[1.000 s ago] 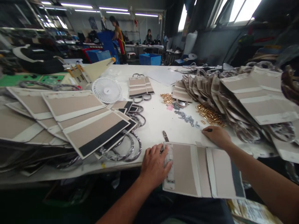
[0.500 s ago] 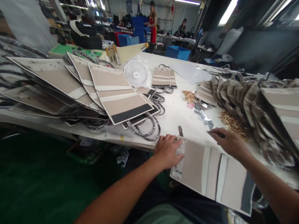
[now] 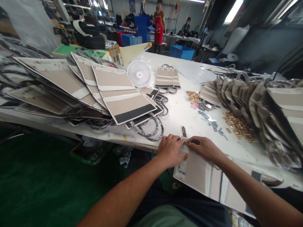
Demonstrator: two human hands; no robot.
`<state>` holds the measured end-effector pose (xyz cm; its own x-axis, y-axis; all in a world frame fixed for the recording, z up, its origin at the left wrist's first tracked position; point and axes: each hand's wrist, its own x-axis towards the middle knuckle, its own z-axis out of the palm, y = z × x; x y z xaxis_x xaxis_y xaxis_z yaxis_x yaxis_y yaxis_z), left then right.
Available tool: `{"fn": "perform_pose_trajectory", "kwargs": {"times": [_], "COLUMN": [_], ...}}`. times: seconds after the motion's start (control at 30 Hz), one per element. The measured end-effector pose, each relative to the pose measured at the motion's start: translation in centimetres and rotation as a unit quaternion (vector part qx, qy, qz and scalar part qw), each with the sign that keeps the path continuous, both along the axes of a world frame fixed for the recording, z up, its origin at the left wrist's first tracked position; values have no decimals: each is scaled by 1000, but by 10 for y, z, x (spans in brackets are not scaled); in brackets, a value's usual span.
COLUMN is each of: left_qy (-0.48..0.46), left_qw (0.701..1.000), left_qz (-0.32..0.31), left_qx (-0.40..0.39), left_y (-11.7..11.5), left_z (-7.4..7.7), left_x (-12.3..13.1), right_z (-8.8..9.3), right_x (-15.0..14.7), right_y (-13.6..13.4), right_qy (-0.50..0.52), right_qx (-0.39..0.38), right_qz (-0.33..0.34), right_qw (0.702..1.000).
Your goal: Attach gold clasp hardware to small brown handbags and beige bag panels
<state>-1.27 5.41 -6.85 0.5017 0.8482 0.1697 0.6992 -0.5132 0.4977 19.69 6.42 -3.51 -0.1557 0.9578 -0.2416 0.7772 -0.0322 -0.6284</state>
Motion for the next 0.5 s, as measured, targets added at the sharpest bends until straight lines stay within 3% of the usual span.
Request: {"fn": "perform_pose_trajectory", "kwargs": {"times": [0.23,0.5], "left_qy": [-5,8], "left_qw": [1000,990], "left_qz": [10,68], "left_qx": [-3,-127], "left_y": [5,36], "left_z": [2,11], "left_x": [4,20], "right_z": [-10,-1], "right_x": [-1,4], "right_y": [-5,8], "right_qy": [-132,-33], "right_qx": [73,-9], "right_qz": [-40,-24], "right_qw": [988,999]}}
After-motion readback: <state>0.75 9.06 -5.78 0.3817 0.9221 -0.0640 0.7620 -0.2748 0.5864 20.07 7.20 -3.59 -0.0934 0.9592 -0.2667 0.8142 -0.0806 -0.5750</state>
